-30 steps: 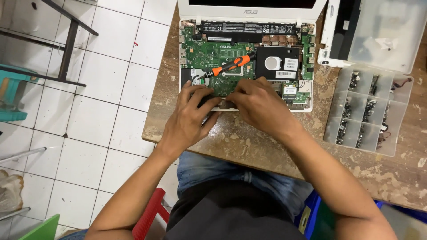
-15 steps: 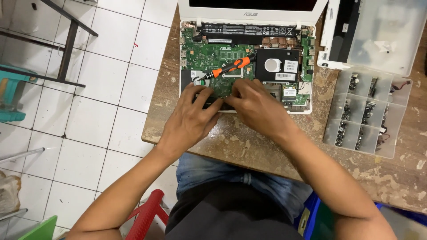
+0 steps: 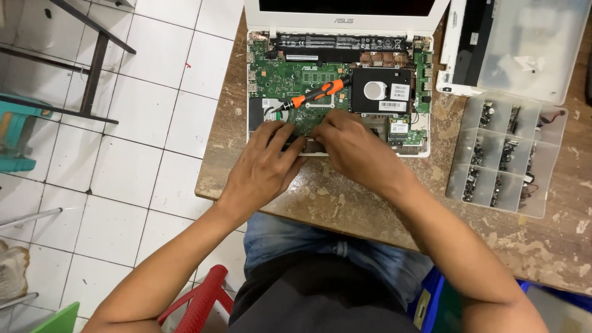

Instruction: Disassembling internal components of a laptop using a screwdriver at a repair bench.

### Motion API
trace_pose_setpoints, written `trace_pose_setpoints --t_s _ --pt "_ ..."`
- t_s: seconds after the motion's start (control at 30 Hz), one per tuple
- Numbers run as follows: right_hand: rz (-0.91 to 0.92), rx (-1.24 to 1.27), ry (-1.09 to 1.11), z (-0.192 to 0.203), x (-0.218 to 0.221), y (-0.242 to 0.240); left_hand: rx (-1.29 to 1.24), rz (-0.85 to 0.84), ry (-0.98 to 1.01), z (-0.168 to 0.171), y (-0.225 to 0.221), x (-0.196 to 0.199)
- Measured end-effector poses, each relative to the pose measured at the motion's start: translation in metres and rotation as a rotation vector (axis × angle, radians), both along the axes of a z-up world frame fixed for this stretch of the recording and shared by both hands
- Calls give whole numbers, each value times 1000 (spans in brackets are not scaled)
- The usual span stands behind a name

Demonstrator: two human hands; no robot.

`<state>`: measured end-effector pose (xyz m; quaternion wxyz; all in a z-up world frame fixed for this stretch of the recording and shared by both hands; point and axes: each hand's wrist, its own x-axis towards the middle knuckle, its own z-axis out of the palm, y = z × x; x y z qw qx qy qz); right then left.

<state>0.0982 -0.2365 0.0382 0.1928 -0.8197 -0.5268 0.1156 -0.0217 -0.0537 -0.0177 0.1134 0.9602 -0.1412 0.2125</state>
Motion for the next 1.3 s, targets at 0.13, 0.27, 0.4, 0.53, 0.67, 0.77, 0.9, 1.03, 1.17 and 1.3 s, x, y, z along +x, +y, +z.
trace_pose_setpoints --t_s 0.13,0.27,0.4,0.53,0.67,0.77,0.9,1.03,1.17,1.3 --pt "-7 -62 6 4 -2 0 -26 -26 -35 -4 5 0" --pt "46 -32 -41 -3 0 -3 -51 -42 -58 -7 7 0" --pt "56 -45 -60 2 0 -2 -33 -50 -40 -1 6 0" --pt "32 -35 3 4 2 -1 -23 -53 -28 -1 7 2" --pt "12 20 45 6 2 -5 -47 -61 -40 -7 7 4" --pt "6 39 99 8 5 -6 -33 -64 -23 -7 8 7" --pt "10 73 111 1 7 -6 -36 -79 13 -3 10 8" --pt "1 56 76 3 7 -6 -36 -91 4 3 10 10" --pt "-17 72 61 0 7 -7 23 -91 21 10 10 11" --pt "-5 77 -41 -1 4 -8 95 -86 14 13 7 13"
